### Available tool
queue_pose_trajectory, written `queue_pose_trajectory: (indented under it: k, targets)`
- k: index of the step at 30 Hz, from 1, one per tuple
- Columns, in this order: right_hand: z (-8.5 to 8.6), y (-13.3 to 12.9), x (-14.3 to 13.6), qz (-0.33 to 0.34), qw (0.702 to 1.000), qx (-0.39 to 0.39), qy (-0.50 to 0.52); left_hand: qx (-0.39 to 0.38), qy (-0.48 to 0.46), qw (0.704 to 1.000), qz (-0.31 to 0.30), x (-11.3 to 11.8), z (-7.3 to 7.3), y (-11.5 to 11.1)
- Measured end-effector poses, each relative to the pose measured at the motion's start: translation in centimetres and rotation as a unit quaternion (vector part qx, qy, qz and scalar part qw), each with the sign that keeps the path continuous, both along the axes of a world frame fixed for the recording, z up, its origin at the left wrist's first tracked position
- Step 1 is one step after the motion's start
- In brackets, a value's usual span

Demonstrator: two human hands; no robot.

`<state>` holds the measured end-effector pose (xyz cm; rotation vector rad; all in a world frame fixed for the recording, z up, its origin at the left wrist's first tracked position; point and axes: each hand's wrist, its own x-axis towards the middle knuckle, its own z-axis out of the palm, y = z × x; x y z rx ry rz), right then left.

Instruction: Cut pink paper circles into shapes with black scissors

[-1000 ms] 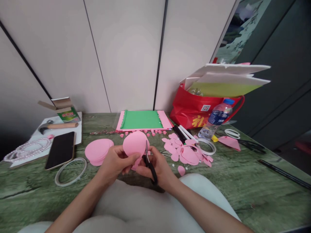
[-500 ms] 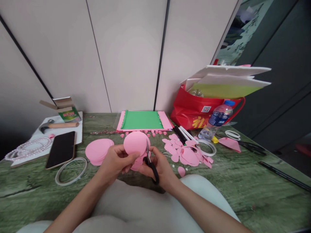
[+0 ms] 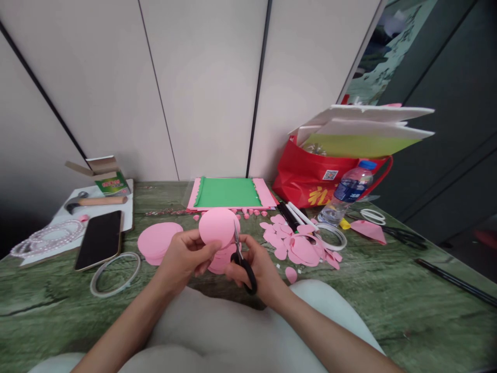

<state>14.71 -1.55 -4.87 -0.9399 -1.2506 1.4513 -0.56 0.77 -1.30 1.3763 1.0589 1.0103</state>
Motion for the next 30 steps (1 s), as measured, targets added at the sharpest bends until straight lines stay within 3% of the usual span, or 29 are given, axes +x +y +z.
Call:
queue_pose_trajectory:
  k: [9,20,30]
  targets:
    - [-0.01,-0.16,-0.03,0.011,1.0,0.007,0.001,-0.04,-0.059,0.996,-0.054,0.4,0.46,-0.22]
    - [-0.01,-0.22,-0.05,0.046,0.999,-0.002,-0.022,-0.015,0.003,1.0,-0.006,0.25,-0.02,-0.14]
    - [-0.15,-0.12,-0.08,0.033,0.999,0.005,0.025,0.011,0.052,0.998,-0.02,0.05,-0.18,-0.24]
